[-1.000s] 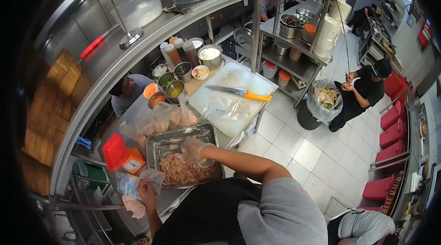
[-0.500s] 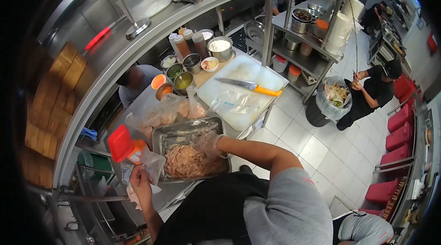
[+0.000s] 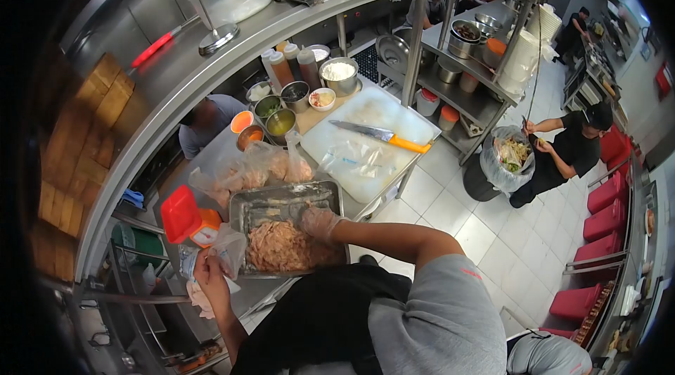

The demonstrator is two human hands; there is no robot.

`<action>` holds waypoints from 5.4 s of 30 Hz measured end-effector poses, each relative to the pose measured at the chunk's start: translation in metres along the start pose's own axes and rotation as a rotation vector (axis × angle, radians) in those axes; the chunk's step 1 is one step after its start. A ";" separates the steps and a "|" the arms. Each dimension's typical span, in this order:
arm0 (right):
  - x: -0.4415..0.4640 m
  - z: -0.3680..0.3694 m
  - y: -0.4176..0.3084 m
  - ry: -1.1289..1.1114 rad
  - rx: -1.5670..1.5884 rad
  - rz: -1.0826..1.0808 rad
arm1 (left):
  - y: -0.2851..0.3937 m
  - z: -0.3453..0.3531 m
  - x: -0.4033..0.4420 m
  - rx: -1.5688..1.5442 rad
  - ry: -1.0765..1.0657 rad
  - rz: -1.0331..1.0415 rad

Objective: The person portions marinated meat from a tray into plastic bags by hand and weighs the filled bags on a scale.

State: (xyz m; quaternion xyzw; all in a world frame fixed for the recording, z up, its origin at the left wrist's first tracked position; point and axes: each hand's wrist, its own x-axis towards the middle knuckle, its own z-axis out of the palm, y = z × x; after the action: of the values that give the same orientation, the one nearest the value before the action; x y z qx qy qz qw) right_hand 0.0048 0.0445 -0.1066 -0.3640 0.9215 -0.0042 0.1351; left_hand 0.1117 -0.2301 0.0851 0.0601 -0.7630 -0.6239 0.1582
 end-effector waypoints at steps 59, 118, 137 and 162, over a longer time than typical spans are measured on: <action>0.043 -0.057 -0.048 0.278 2.671 -0.150 | -0.074 -0.015 0.013 -0.107 -0.089 -0.227; 0.007 -0.172 -0.016 -0.022 0.909 0.134 | -0.027 0.085 0.075 0.051 -0.382 -0.107; -0.073 -0.240 -0.023 0.774 0.507 -0.276 | 0.027 0.067 0.116 -0.069 -0.268 -0.055; -0.018 -0.045 -0.032 0.272 0.566 0.092 | -0.008 -0.132 0.275 0.023 0.065 0.180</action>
State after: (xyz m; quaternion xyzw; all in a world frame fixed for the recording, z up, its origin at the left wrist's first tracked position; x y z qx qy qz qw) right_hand 0.0276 0.0286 -0.0558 -0.2659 0.9090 -0.3028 0.1065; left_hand -0.1061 -0.4347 0.1458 0.0134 -0.7668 -0.5961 0.2376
